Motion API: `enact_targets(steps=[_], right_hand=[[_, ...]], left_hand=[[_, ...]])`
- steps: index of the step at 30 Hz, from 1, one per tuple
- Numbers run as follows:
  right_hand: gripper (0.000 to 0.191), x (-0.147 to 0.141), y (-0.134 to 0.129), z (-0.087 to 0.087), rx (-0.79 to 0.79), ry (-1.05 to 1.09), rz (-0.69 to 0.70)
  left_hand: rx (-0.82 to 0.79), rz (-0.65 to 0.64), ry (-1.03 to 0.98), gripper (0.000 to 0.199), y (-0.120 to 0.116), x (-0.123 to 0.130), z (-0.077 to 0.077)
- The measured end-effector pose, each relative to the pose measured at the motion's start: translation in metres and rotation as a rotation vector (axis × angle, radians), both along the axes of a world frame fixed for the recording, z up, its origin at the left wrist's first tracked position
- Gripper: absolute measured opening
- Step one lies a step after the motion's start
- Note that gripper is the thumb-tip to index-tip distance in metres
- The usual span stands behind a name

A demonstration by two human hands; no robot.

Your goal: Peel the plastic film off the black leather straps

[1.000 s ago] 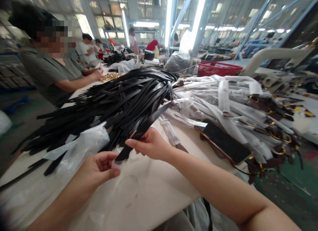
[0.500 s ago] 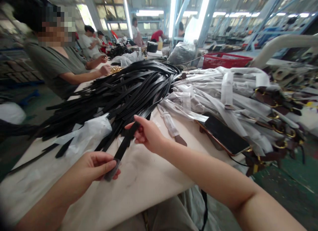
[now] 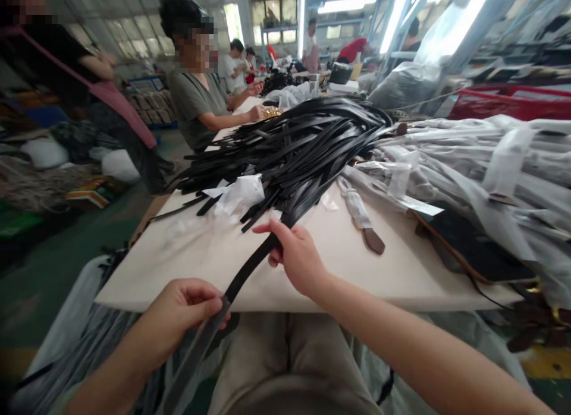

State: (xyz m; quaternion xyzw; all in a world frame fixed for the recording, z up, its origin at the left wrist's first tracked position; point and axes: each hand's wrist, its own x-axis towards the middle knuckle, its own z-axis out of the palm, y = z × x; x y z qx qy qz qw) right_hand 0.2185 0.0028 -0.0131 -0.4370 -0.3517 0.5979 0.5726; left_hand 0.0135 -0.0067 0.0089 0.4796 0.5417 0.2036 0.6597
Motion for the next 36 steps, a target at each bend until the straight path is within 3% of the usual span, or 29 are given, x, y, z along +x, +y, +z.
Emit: enact_targets(steps=[3,5,7,10,11,12,15,17,21,23,28,29,32,33,34,36], right_hand=[[0.051,-0.028,-0.019,-0.007,0.076,-0.222,0.21],[0.051,-0.038,-0.028,-0.008,0.073,-0.235,0.364],[0.049,-0.041,-0.026,-0.004,0.038,-0.141,0.307],[0.044,-0.048,-0.013,0.002,0.041,-0.002,-0.023],[0.043,-0.054,-0.012,0.003,0.069,-0.018,-0.061],[0.043,-0.063,-0.012,0.004,0.099,-0.074,-0.026],[0.046,-0.093,-0.02,0.007,0.172,-0.281,0.27],[0.044,-0.108,-0.019,0.012,0.176,-0.239,0.35],[0.03,-0.127,0.005,0.026,0.126,0.077,0.134],[0.026,-0.138,0.01,0.027,0.161,0.078,0.098],[0.034,-0.151,-0.003,0.02,0.244,-0.17,0.42],[0.034,-0.15,-0.002,0.021,0.247,-0.161,0.377],[0.031,-0.145,0.005,0.029,0.313,-0.101,0.043],[0.031,-0.145,0.006,0.03,0.346,-0.122,0.001],[0.031,-0.147,0.005,0.031,0.368,-0.17,0.045],[0.031,-0.154,-0.001,0.029,0.369,-0.286,0.292]], left_hand=[[0.056,0.028,0.008,0.029,-0.009,-0.012,-0.008],[0.11,0.016,0.019,0.026,-0.014,-0.019,-0.011],[0.137,0.019,0.042,0.025,-0.017,-0.025,-0.012],[0.134,0.044,0.072,0.027,-0.019,-0.037,-0.01],[0.145,0.046,0.063,0.026,-0.019,-0.041,-0.008],[0.168,0.046,0.047,0.026,-0.019,-0.046,-0.006],[0.249,0.077,0.0,0.02,-0.02,-0.064,0.001],[0.283,0.129,0.007,0.02,-0.022,-0.078,0.006],[0.304,0.213,0.064,0.021,-0.029,-0.102,0.016],[0.321,0.24,0.075,0.021,-0.03,-0.109,0.019],[0.369,0.255,0.059,0.017,-0.026,-0.115,0.023],[0.371,0.251,0.059,0.016,-0.025,-0.115,0.024],[0.374,0.252,0.067,0.015,-0.023,-0.116,0.025],[0.375,0.254,0.066,0.016,-0.023,-0.117,0.026],[0.377,0.254,0.062,0.016,-0.023,-0.118,0.026],[0.386,0.252,0.051,0.019,-0.024,-0.123,0.027]])
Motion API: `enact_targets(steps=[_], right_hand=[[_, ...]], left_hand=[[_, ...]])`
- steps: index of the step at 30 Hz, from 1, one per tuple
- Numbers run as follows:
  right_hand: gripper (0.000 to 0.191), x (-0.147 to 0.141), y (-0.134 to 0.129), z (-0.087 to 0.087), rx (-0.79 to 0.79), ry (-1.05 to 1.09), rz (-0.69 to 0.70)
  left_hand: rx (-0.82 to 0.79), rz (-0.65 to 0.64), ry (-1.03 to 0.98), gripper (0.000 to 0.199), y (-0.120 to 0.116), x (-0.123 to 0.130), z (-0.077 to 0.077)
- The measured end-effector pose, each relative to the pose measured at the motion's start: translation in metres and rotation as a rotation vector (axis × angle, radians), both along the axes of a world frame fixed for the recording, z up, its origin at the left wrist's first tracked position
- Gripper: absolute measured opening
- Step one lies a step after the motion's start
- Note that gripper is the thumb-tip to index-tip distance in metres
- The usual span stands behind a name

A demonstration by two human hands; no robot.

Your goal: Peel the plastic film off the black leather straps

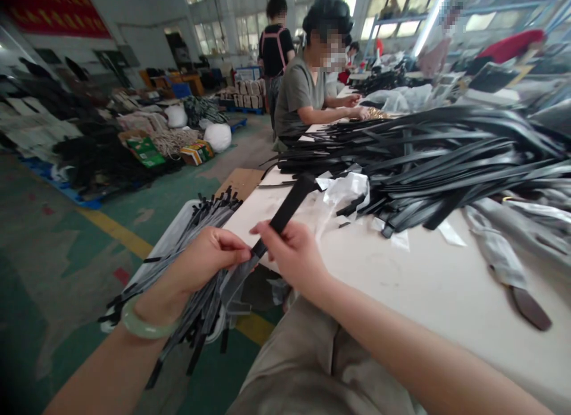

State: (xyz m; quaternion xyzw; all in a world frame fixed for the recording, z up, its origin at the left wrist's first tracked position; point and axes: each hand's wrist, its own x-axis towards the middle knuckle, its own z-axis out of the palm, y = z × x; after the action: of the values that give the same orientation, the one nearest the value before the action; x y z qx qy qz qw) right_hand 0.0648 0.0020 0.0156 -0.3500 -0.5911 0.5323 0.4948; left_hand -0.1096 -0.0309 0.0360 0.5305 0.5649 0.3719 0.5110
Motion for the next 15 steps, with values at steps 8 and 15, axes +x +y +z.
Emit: enact_targets(steps=[8,15], right_hand=[[0.037,-0.021,-0.005,0.008,0.103,-0.038,-0.081],[0.027,-0.058,-0.029,-0.023,0.12,-0.361,0.092]], left_hand=[[-0.045,0.07,-0.015,0.022,-0.014,-0.03,-0.012],[-0.015,0.239,0.035,0.015,-0.034,-0.045,-0.012]])
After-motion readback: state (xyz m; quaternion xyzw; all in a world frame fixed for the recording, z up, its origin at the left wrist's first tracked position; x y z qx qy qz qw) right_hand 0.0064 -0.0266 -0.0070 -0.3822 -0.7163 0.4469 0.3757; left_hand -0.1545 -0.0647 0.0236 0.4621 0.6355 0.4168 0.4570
